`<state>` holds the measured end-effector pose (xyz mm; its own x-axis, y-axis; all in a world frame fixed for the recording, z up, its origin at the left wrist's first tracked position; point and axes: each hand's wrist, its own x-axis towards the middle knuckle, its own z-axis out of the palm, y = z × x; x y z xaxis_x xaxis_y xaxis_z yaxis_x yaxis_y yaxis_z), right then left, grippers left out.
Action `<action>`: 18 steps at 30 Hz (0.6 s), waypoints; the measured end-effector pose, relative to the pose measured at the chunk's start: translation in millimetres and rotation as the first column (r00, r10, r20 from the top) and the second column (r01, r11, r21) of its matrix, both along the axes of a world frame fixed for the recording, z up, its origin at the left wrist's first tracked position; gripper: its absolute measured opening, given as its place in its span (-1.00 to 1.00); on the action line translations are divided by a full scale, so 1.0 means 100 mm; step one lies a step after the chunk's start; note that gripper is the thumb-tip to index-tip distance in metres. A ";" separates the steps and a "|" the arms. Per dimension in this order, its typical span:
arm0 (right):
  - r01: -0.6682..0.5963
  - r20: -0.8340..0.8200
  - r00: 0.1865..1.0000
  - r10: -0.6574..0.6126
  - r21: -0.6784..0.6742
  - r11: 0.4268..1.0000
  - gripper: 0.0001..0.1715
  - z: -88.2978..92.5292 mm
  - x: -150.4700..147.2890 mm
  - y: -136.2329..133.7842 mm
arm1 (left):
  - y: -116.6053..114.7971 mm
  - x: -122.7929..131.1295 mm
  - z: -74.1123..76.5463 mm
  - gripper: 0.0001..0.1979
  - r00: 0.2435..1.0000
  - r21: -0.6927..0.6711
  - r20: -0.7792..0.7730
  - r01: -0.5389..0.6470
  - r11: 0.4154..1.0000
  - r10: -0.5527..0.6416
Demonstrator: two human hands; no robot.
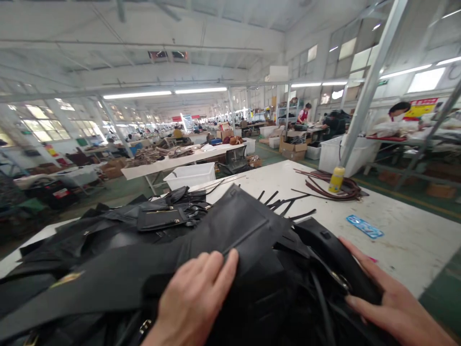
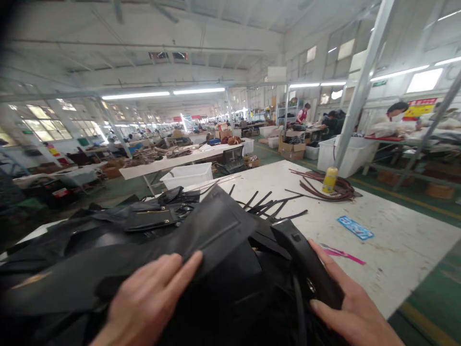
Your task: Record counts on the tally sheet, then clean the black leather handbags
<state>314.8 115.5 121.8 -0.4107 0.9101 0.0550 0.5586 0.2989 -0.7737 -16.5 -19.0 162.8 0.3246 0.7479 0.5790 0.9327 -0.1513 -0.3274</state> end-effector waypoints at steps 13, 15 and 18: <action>-0.126 0.102 0.981 0.165 -0.316 0.940 0.08 0.26 -0.09 -0.21 | 0.11 0.22 -1.42 -0.43 0.988 -0.256 0.146 -0.010 0.967 0.049; -0.226 0.027 0.966 0.258 -0.403 0.887 0.04 0.28 -0.17 -0.22 | 0.13 0.23 -1.34 -0.37 0.996 -0.258 0.092 0.027 0.966 -0.003; -0.346 -0.091 0.932 0.350 -0.507 0.790 0.02 0.19 -0.26 -0.20 | 0.15 0.25 -1.27 -0.32 0.996 -0.322 0.038 0.090 0.942 -0.082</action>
<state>288.4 95.1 140.8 -0.7038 0.6026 -0.3762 0.4986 0.0417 -0.8658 8.3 -4.3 36.2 0.3848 0.8661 0.3190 0.9184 -0.3249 -0.2256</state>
